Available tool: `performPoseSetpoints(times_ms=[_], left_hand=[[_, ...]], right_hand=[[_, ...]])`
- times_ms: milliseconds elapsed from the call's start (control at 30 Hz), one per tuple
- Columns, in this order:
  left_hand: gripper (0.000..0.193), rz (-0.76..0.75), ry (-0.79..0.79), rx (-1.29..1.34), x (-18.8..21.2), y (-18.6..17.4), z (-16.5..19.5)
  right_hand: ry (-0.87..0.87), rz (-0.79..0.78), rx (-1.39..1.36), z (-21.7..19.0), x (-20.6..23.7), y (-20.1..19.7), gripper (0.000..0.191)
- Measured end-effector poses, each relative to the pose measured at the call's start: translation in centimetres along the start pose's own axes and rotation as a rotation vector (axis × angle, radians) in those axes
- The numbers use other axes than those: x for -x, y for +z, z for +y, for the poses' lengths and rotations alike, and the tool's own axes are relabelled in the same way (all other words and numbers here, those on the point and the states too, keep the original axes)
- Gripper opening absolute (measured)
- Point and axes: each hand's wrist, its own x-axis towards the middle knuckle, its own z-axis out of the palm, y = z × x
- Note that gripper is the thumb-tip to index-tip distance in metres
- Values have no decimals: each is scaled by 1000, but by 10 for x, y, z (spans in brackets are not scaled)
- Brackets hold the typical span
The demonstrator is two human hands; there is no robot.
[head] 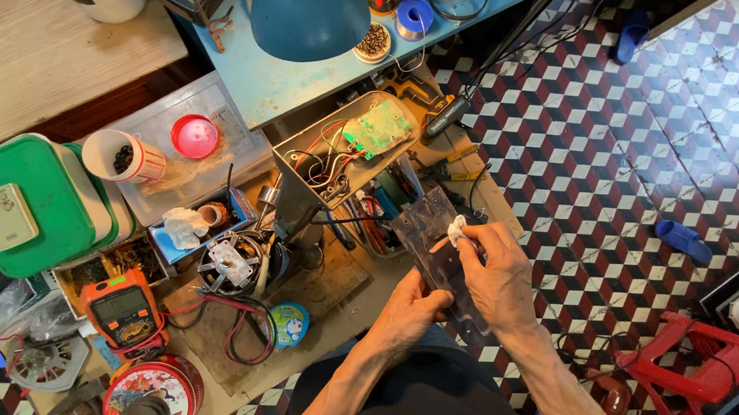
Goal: The person works at a cluttered electronics repair bench, using a multimeter with probes to test a small appliance base, then handling and turning over the black plastic housing and manipulating its internal wiring and components by hand.
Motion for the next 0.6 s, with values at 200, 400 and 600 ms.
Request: performPoseSetpoints(times_ms=[200,400,600], left_hand=[[38,-32,-27,-140,-2,4,-16],[23,-23,5,-157,-7,-5,-17],[30,-51,64,-138,-14,-10,-21]], right_hand=[[-44,11,14,-8,-9,14,10],[-98,26,-84,-22,-7,19,11],[83,1,-260,-29,-25,20,11]])
